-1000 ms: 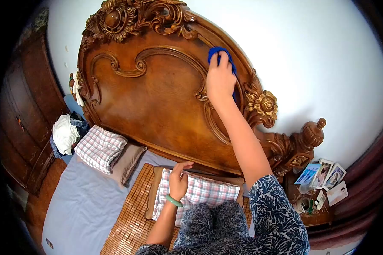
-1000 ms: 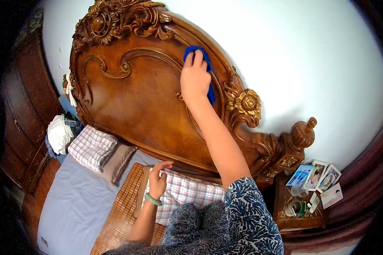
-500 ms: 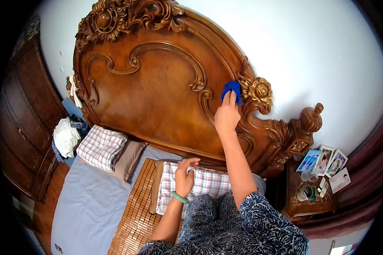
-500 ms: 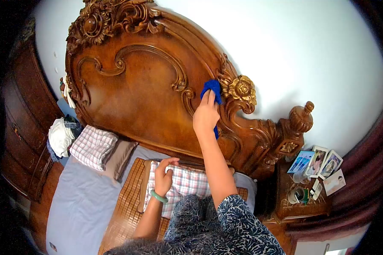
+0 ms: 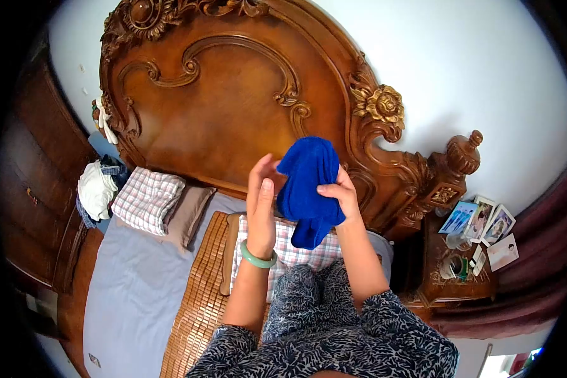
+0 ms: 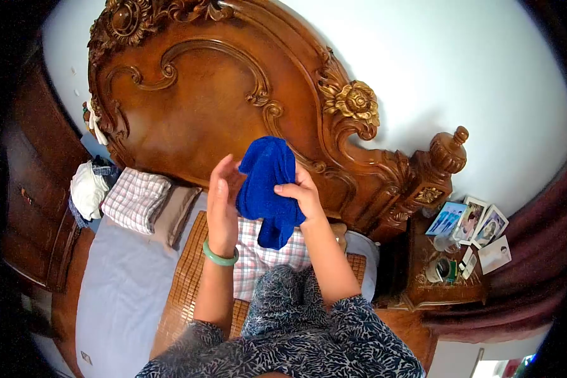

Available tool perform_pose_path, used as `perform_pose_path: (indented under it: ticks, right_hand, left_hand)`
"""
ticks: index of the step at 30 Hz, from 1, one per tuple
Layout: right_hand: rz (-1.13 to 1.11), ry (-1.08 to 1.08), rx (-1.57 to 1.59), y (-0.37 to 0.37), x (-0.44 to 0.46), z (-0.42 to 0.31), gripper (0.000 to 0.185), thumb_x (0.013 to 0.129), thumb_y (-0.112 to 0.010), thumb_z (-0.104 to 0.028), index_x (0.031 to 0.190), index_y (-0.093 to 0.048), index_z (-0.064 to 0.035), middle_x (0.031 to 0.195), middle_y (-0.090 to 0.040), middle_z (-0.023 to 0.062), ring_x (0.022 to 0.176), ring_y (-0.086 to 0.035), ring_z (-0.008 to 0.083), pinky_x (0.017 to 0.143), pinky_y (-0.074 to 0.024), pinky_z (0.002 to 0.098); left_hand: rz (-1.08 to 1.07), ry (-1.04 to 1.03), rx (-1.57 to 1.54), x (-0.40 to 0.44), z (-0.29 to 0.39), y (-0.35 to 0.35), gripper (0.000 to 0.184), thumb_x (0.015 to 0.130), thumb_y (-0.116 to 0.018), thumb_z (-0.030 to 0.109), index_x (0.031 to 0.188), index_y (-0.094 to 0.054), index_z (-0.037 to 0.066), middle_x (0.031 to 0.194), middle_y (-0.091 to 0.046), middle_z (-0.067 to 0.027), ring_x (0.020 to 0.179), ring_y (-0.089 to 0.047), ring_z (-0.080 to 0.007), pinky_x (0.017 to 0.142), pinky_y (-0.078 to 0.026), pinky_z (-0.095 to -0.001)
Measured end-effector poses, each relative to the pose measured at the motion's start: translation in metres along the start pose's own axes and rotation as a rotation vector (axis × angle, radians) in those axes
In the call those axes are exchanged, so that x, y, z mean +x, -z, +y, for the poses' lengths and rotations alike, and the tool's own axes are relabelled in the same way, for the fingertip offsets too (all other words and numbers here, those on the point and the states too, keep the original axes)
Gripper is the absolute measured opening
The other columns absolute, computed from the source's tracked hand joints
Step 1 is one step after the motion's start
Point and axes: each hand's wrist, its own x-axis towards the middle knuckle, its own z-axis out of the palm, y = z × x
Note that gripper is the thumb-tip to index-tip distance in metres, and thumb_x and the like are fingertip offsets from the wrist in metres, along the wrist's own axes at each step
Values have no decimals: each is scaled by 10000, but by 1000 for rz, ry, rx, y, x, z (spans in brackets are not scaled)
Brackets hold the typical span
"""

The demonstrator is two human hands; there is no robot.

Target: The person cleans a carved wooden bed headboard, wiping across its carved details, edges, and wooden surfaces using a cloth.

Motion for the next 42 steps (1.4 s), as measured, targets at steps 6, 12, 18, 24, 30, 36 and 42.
perform_pose_path:
  ticks: [6,12,18,24,30,36,42]
  right_hand:
    - [-162,-95,89,12,-2,0,830,644,-665,3,1448,-463,57,1324,-638,167,1208,-627,267,1096,-452,394]
    - [-208,-218,95,20,32,-21,843,673,-712,-119,1448,-444,75,1327,-625,173,1233,-601,280,1111,-427,390]
    - [-159,-221,-558,7,69,-68,467,941,-724,-194,1323,-589,37,1224,-656,94,1115,-601,186,998,-458,331]
    - [-385,-54,-842,-46,134,-135,310,885,-762,-130,1113,-665,57,961,-700,121,889,-663,176,802,-513,312]
    - [-63,49,-766,-90,189,-143,343,902,-740,-63,1203,-621,49,1020,-704,85,926,-640,103,831,-520,267]
    - [-48,128,-809,-109,199,-129,290,947,-643,-18,1229,-588,20,1094,-669,178,955,-686,216,854,-530,338]
    - [-269,233,-1051,-106,202,-129,332,933,-646,-35,1252,-562,5,1154,-665,209,1055,-670,376,924,-516,391]
  left_hand:
    - [-131,248,-88,11,-3,15,469,1026,-609,271,1401,-532,-1,1223,-649,-81,1105,-601,-123,960,-472,-276]
    - [-71,434,-295,47,5,14,268,1048,-573,204,1239,-596,18,1134,-688,-68,1065,-647,-149,907,-535,-319]
    - [-75,583,-224,94,24,18,336,1053,-563,312,1245,-587,38,1144,-678,-91,1014,-678,-203,920,-566,-385]
    - [-17,659,-367,132,41,13,386,992,-652,388,1081,-698,15,1018,-736,-89,919,-698,-175,828,-571,-322]
    - [197,269,-115,182,85,-42,236,852,-781,14,1031,-637,70,949,-640,33,878,-587,-61,792,-466,-215]
    - [482,-394,512,211,81,-53,250,847,-721,-69,1081,-687,12,1074,-644,-45,997,-603,-139,887,-474,-256]
    - [504,-636,998,234,81,-57,297,756,-741,-110,1030,-752,5,940,-614,-92,849,-614,-195,742,-492,-280]
